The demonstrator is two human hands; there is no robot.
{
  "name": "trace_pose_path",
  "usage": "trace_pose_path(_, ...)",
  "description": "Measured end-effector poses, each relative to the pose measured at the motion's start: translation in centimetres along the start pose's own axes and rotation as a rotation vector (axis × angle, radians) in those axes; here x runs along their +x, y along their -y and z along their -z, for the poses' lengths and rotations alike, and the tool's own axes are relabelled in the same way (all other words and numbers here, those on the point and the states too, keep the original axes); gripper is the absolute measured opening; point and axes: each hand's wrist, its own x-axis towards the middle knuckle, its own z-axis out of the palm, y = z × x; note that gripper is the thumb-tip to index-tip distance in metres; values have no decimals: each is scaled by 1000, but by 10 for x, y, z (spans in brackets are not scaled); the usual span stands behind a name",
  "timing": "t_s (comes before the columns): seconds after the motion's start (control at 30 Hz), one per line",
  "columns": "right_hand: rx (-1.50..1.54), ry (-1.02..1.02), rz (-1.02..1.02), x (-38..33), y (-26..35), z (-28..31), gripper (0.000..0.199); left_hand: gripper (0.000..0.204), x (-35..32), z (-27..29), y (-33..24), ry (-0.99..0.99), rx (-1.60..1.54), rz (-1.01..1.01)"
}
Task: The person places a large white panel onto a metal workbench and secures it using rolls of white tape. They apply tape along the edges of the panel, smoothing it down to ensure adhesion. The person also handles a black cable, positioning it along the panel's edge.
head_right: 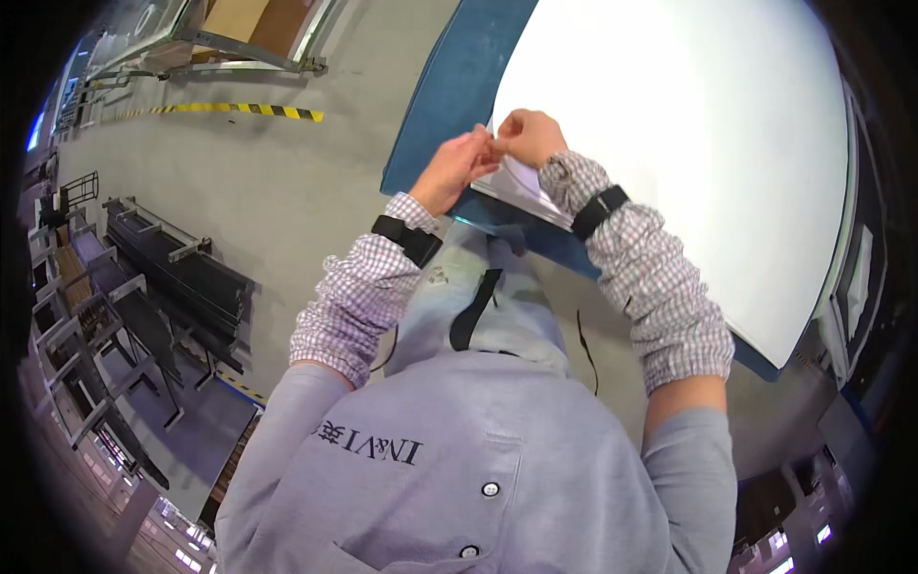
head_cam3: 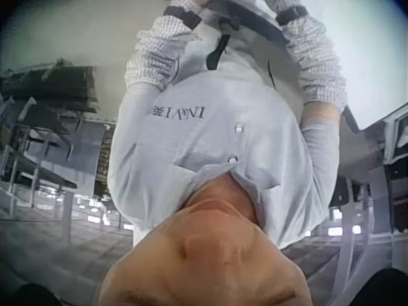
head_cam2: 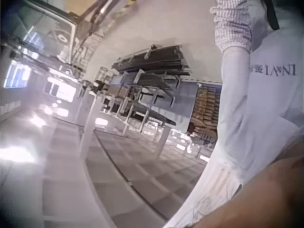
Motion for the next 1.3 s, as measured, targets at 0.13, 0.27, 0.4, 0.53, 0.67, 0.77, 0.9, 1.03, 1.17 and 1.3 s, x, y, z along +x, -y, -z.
trace_pose_path(0.13, 78, -18, -170, -36, -8, 20, 38, 31, 16, -20, 10, 78, -99, 120)
trace_pose_path(0.27, 196, -105, -126, -47, -16, 2, 27, 28, 24, 11, 4, 92, -56, 134)
trace_pose_path(0.4, 273, -204, -133, -64, -17, -6, 29, 32, 15, 6, 2, 152, -177, 157)
trace_pose_path(0.53, 132, -289, 121, -55, 5, -8, 38, 29, 12, 3, -1, 113, -224, 140)
trace_pose_path(0.67, 86, -320, 224, -35, 14, -9, 40, 25, 17, 14, -4, 123, -128, 105)
trace_pose_path(0.77, 258, -235, 151, -29, 13, -4, 41, 23, 18, 16, -4, 139, -84, 99)
trace_pose_path(0.9, -41, -295, 312, -30, 16, 1, 40, 25, 18, 13, -7, 134, -98, 102)
trace_pose_path(1.03, -75, -357, 358, -30, 16, 3, 31, 23, 17, 6, -11, 155, -193, 84)
trace_pose_path(1.17, -55, -526, 309, -32, 8, 9, 19, 23, 15, 12, -9, 47, -94, 98)
trace_pose_path(1.3, 43, -581, -85, -41, 8, 34, 12, 31, 13, 26, 6, -470, 775, -367)
